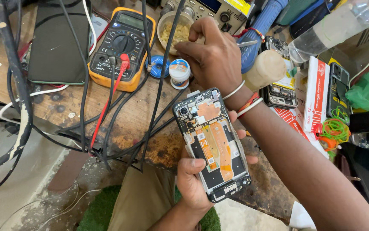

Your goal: The person removes rubber bands from a disassembled smartphone, then uses tweezers to place a battery and a metal shielding plate inside the chassis. Finally, the person aligns and closes the phone's back cover.

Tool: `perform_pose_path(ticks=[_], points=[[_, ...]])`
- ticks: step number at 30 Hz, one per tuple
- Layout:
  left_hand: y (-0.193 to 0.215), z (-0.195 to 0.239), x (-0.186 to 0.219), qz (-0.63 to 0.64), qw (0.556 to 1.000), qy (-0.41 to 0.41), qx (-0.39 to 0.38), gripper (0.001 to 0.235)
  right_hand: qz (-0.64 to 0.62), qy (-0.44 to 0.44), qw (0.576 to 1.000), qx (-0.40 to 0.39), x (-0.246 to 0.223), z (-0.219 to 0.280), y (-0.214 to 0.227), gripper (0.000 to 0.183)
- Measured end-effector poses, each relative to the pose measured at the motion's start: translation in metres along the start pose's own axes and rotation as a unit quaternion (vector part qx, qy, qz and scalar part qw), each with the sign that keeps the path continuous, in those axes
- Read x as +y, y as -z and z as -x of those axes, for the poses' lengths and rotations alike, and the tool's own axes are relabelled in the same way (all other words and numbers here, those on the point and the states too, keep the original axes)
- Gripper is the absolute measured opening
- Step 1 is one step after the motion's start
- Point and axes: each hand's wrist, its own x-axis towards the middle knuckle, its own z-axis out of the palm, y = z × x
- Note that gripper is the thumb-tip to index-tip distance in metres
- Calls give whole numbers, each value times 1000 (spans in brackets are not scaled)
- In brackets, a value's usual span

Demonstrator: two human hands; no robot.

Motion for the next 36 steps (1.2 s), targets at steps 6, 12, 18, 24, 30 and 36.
perform_pose_path(ticks=[6, 12, 18, 24, 30, 36], points=[[4, 2, -1, -1, 1000, 2, 5, 87, -11, -12, 1000, -11, -3, -10, 16, 24], [8, 3, -2, 20, 1000, 8, -2, 87, -92, -23, 995, -40, -4, -16, 54, 24], [7, 5, 0, 27, 1000, 6, -12, 93, 131, 126, 981, -68, 9, -17, 41, 18], [4, 5, -1, 16, 1000, 2, -7, 94, 192, 177, 962, -75, 23, -14, 21, 9], [4, 3, -1, 9, 1000, 2, -8, 93, 184, 184, 962, -78, 20, -21, 25, 8], [7, 2, -1, -6, 1000, -4, -10, 92, 48, 61, 995, -61, 2, -8, 88, 42]])
